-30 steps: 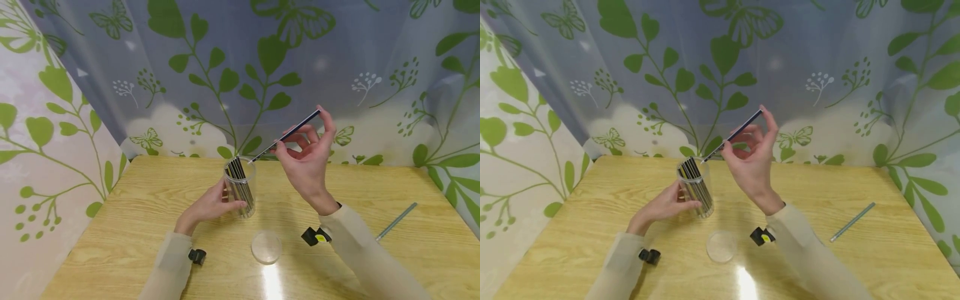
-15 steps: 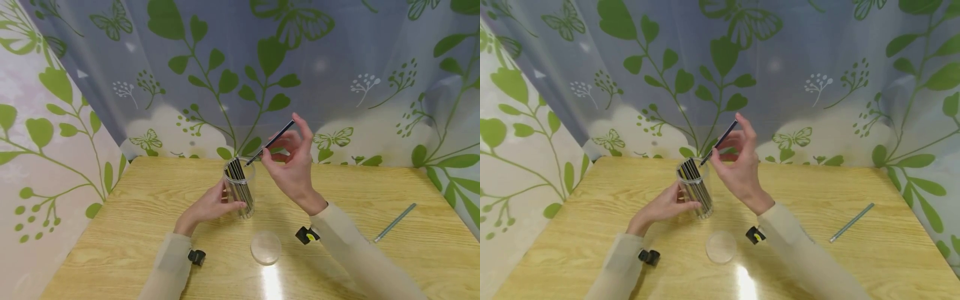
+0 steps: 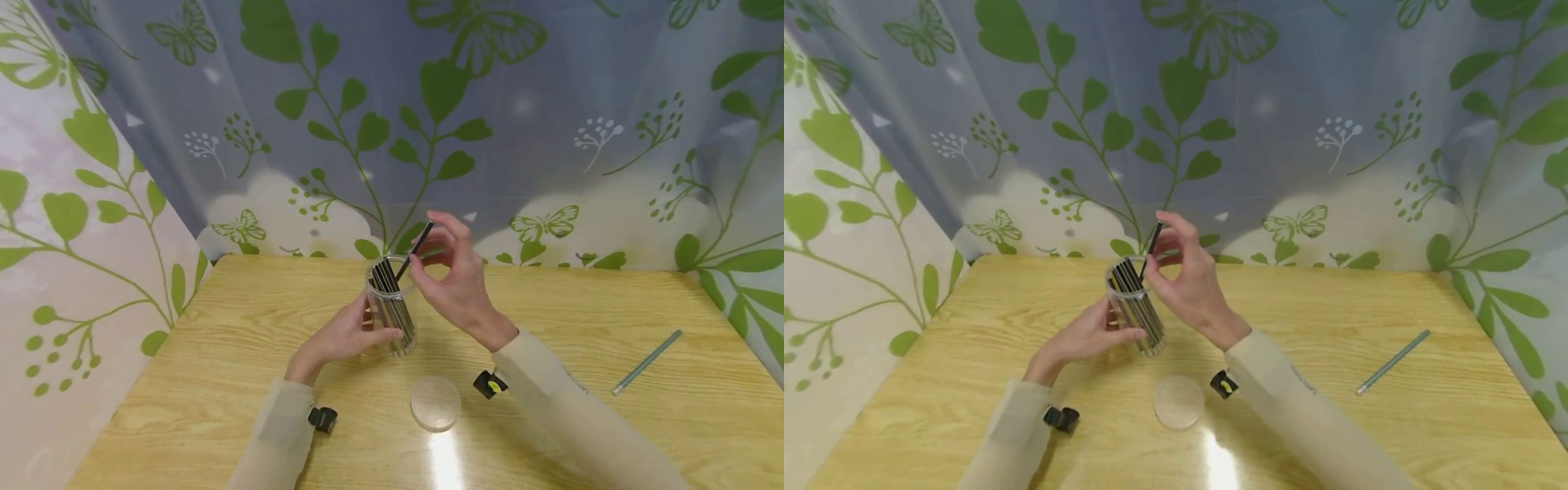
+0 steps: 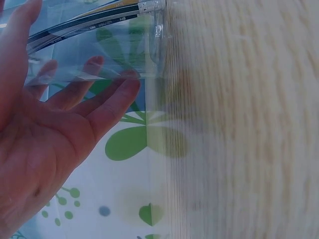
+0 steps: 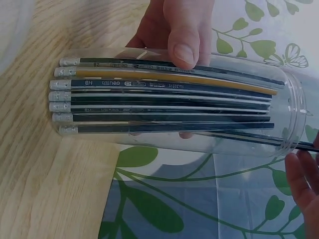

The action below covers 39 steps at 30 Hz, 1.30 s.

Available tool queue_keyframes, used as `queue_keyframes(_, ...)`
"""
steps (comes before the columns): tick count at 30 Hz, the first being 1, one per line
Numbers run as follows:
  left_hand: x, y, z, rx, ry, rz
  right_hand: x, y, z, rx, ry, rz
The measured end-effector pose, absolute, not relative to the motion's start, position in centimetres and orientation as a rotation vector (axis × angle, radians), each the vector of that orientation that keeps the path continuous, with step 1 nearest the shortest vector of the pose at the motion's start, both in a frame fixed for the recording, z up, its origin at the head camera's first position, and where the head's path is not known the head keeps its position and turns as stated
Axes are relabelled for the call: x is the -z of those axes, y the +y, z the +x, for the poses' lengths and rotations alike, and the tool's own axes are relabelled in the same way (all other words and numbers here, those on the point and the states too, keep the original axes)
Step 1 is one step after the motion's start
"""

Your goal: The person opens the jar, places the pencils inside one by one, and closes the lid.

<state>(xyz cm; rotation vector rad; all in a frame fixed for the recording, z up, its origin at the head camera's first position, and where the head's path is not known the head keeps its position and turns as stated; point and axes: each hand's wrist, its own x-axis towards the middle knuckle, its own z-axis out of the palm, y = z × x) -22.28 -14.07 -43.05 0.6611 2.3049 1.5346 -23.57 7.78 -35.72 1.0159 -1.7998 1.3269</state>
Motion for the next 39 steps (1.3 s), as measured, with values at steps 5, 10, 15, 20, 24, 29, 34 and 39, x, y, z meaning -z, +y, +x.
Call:
queue_keyframes(5, 43.1, -14.0, -22.4, -1.539, 2.294, 0.666, 36.1, 7.9, -23.6, -1.237, -1.859, 1.003)
queue_keyframes(10, 43.0, -14.0, -22.4, -1.539, 2.295, 0.66, 36.4, 8.1, -23.8, -1.195, -1.911, 1.008)
queue_keyframes(15, 43.0, -14.0, -22.3, -1.542, 2.286, 0.659, 36.4, 8.1, -23.9, -1.202, -1.961, 1.014)
queue_keyframes(20, 43.1, -14.0, -22.3, -1.546, 2.282, 0.666, 36.1, 8.0, -23.8, -1.228, -2.015, 1.002)
queue_keyframes(24, 43.0, -13.9, -22.3, -1.546, 2.29, 0.658, 35.8, 8.0, -23.8, -1.21, -2.07, 1.007)
queue_keyframes(29, 43.0, -14.0, -22.3, -1.543, 2.293, 0.644, 35.3, 8.2, -24.0, -1.212, -2.201, 1.012)
queue_keyframes(34, 43.0, -14.0, -22.3, -1.552, 2.298, 0.637, 35.2, 8.3, -24.0, -1.249, -2.303, 1.006)
queue_keyframes(39, 43.1, -14.0, -22.3, -1.547, 2.302, 0.649, 35.3, 8.3, -23.9, -1.255, -2.327, 1.004)
